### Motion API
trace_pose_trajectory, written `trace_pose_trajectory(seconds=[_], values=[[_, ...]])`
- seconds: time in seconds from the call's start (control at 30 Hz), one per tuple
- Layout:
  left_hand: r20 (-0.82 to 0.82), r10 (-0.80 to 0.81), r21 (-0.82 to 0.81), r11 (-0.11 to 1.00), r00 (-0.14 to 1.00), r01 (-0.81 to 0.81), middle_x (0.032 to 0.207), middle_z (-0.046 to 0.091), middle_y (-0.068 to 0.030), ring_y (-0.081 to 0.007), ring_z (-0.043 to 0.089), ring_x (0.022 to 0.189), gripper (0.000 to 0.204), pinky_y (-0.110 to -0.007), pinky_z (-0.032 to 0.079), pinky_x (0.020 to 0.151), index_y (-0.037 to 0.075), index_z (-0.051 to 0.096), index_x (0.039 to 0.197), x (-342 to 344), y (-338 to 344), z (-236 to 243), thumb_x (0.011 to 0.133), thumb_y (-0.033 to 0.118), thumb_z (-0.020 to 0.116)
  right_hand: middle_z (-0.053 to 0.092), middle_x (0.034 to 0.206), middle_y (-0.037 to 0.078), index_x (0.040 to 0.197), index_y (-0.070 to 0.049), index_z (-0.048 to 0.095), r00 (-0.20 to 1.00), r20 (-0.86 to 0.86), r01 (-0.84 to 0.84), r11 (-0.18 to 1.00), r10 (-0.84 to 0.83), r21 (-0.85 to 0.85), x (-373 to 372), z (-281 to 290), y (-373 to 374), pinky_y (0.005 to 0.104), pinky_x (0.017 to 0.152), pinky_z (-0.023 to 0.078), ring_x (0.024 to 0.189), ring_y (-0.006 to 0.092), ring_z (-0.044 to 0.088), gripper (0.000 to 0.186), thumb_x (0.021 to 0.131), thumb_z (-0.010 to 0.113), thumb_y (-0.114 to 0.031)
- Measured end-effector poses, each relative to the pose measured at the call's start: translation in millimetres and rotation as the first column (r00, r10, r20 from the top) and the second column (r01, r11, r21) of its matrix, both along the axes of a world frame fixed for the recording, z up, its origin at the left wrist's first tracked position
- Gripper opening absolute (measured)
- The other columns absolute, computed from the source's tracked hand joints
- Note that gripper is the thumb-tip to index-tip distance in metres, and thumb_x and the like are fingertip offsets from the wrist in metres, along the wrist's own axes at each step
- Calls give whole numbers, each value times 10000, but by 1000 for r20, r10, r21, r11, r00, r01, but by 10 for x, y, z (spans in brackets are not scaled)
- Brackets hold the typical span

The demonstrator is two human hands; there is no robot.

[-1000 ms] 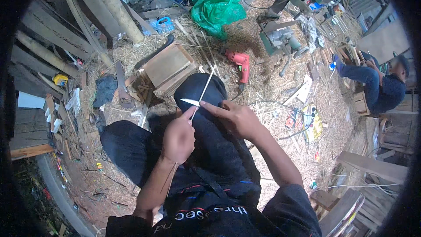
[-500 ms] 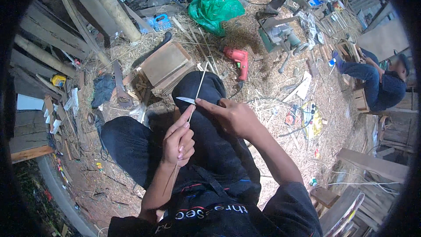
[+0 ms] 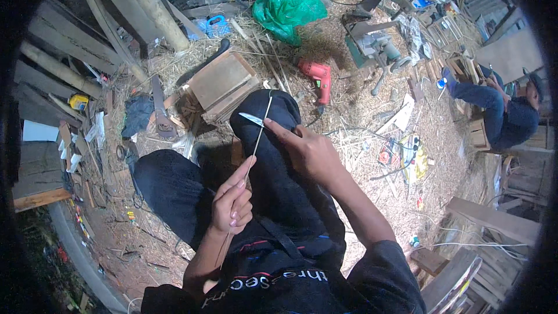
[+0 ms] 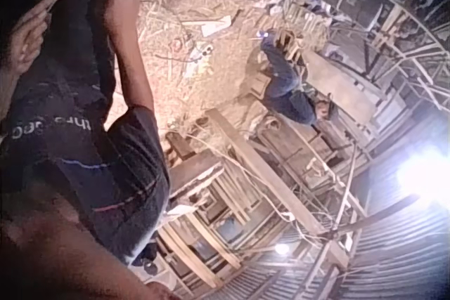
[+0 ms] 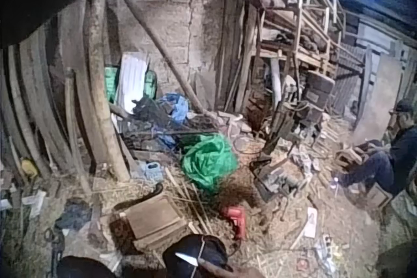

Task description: The person shapes a thin wooden stick by shaving and scraping along its length with a small blade.

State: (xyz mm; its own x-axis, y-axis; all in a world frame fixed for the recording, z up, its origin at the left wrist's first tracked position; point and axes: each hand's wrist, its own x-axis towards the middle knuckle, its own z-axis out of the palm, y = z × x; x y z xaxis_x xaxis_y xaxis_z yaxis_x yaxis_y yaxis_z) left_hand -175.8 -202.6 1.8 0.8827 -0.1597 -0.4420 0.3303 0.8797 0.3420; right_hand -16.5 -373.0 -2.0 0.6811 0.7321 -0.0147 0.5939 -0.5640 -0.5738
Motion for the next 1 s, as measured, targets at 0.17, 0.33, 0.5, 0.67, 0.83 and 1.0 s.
trace_pose_trajectory(seconds=[0.17, 0.33, 0.5, 0.67, 0.83, 1.0], values=[[-29, 12, -114, 993, 1000, -16, 466, 289, 19, -47, 241, 315, 510, -192, 236, 276, 112, 154, 1516, -232, 33, 57, 1018, 103, 263, 514, 726, 156, 1374, -253, 504, 999, 21, 43, 994, -45, 97, -27, -24, 26, 424, 569, 458, 612, 336, 567, 625, 820, 557, 31], [-34, 5, -89, 996, 999, -8, 482, 262, 37, -29, 203, 323, 504, -170, 227, 289, 115, 197, 1511, -317, -6, 108, 1015, 109, 286, 539, 744, 176, 1364, -204, 518, 996, 19, 89, 990, -92, 106, -109, -62, 9, 421, 587, 457, 628, 348, 564, 583, 834, 562, 35], [-31, 32, -96, 995, 999, -34, 483, 267, 35, -31, 212, 322, 507, -173, 232, 289, 106, 186, 1511, -323, 1, 170, 1014, 109, 286, 579, 782, 193, 1418, -235, 440, 990, -34, 140, 984, -137, 108, -139, -42, 59, 451, 660, 490, 703, 388, 603, 709, 771, 562, 30], [-8, 41, -232, 972, 999, -42, 479, 303, 14, -47, 247, 323, 521, -189, 252, 292, 107, 121, 1519, -640, -43, 195, 1018, 103, 262, 621, 881, 252, 1403, -143, 446, 965, -102, 263, 906, -242, 333, -24, -253, -12, 399, 737, 502, 765, 399, 629, 630, 816, 523, 73], [8, 149, -192, 971, 989, -145, 461, 284, 35, -34, 243, 304, 521, -180, 241, 268, 147, 147, 1522, -310, -28, 179, 1016, 111, 271, 635, 1008, 256, 1406, -109, 441, 922, -237, 367, 887, -307, 280, -41, -137, -88, 368, 791, 505, 824, 392, 652, 588, 850, 524, 64], [82, 51, -116, 992, 995, -41, 485, 293, 32, -36, 235, 301, 506, -175, 221, 257, 174, 180, 1517, 339, -62, 33, 1022, 117, 268, 495, 705, 142, 1448, -213, 394, 990, 4, -138, 969, 140, 206, 23, -105, -167, 428, 622, 464, 664, 325, 570, 731, 778, 596, -2]])
